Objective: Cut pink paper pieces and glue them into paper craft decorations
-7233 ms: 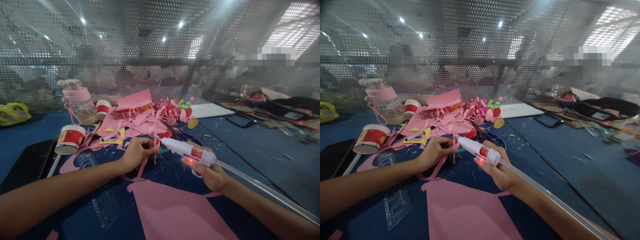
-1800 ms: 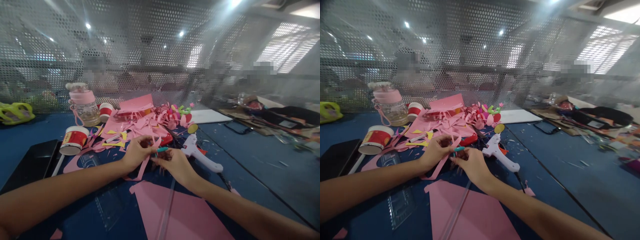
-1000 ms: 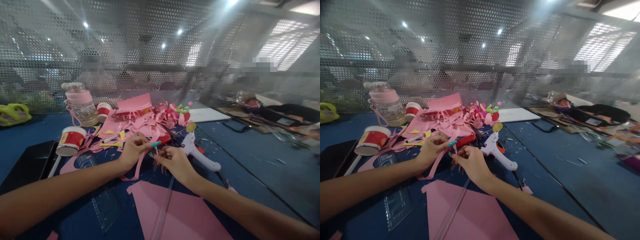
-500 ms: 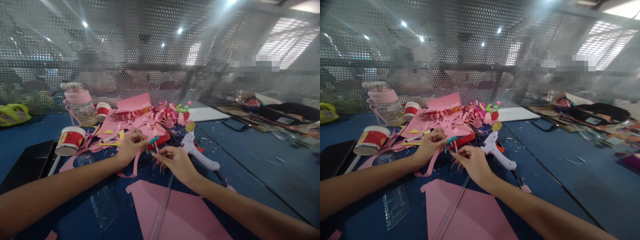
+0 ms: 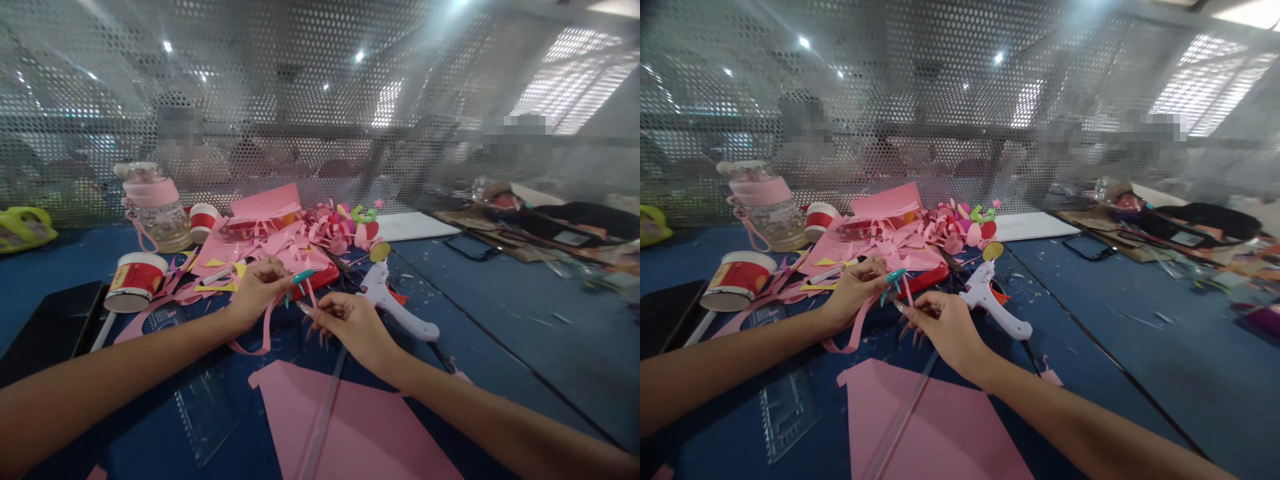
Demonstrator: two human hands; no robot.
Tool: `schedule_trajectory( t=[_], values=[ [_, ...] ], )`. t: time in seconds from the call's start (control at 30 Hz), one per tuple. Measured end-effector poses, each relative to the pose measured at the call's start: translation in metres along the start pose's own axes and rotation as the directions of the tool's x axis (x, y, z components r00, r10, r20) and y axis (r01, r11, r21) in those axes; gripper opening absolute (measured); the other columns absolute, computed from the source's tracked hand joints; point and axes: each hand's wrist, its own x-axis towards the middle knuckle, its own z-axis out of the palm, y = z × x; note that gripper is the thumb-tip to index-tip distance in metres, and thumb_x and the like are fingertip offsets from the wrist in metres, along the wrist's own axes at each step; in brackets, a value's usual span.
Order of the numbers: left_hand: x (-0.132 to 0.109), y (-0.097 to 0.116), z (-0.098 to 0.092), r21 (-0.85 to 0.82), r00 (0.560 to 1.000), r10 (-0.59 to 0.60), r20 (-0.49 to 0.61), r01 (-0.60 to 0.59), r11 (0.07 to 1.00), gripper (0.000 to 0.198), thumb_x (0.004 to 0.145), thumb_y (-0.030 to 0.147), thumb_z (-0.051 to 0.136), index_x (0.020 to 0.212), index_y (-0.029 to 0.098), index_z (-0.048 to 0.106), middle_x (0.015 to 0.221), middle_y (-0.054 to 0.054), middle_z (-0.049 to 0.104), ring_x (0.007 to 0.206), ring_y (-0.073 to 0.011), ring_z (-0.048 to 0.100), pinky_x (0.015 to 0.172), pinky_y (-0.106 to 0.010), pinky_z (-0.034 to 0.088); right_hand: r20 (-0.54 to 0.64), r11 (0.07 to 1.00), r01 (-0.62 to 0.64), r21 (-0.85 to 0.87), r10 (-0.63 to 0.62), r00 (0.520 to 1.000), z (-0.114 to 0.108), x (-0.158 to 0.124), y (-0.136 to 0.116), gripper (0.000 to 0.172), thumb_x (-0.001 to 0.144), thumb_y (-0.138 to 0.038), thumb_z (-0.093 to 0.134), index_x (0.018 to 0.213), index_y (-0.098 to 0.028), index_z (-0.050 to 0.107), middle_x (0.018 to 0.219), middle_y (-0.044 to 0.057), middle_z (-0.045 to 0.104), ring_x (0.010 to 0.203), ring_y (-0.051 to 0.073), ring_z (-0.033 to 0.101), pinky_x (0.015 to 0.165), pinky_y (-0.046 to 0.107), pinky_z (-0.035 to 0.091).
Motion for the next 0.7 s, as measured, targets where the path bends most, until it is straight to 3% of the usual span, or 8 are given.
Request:
schedule_trajectory(
  t=[0.47,0.7],
  values=[
    [-0.0017,0.0016,-0.0001,0.003,0.999,0.035,0.037,-0.036,0.999,0.020,0.063,0.027,0.072,0.052,0.017,0.059,0.059,0.002,0.046,0.056,-0.0079,0.043,0.050,-0.021,0.035,-0.004,1.000,-0.003,0.022,0.003,1.000,0.0013,0.0008,-0.0003,0.030,0.072,-0.044,0.062,0.066,-0.015,0.058,0.058,0.002,0.064,0.046,0.010,0.056,0.046,0.022,0.046],
    [-0.0022,0.0053,0.0031,-0.041,1.000,-0.012,0.008,0.013,0.999,0.022,0.057,0.031,0.076,0.053,0.016,0.060,0.060,0.002,0.047,0.050,-0.0061,0.043,0.042,-0.020,0.034,0.003,1.000,0.015,0.006,-0.015,1.000,0.0003,0.0002,0.0004,0.030,0.073,-0.044,0.062,0.067,-0.015,0.059,0.059,0.002,0.064,0.047,0.009,0.055,0.046,0.021,0.046]
  ],
)
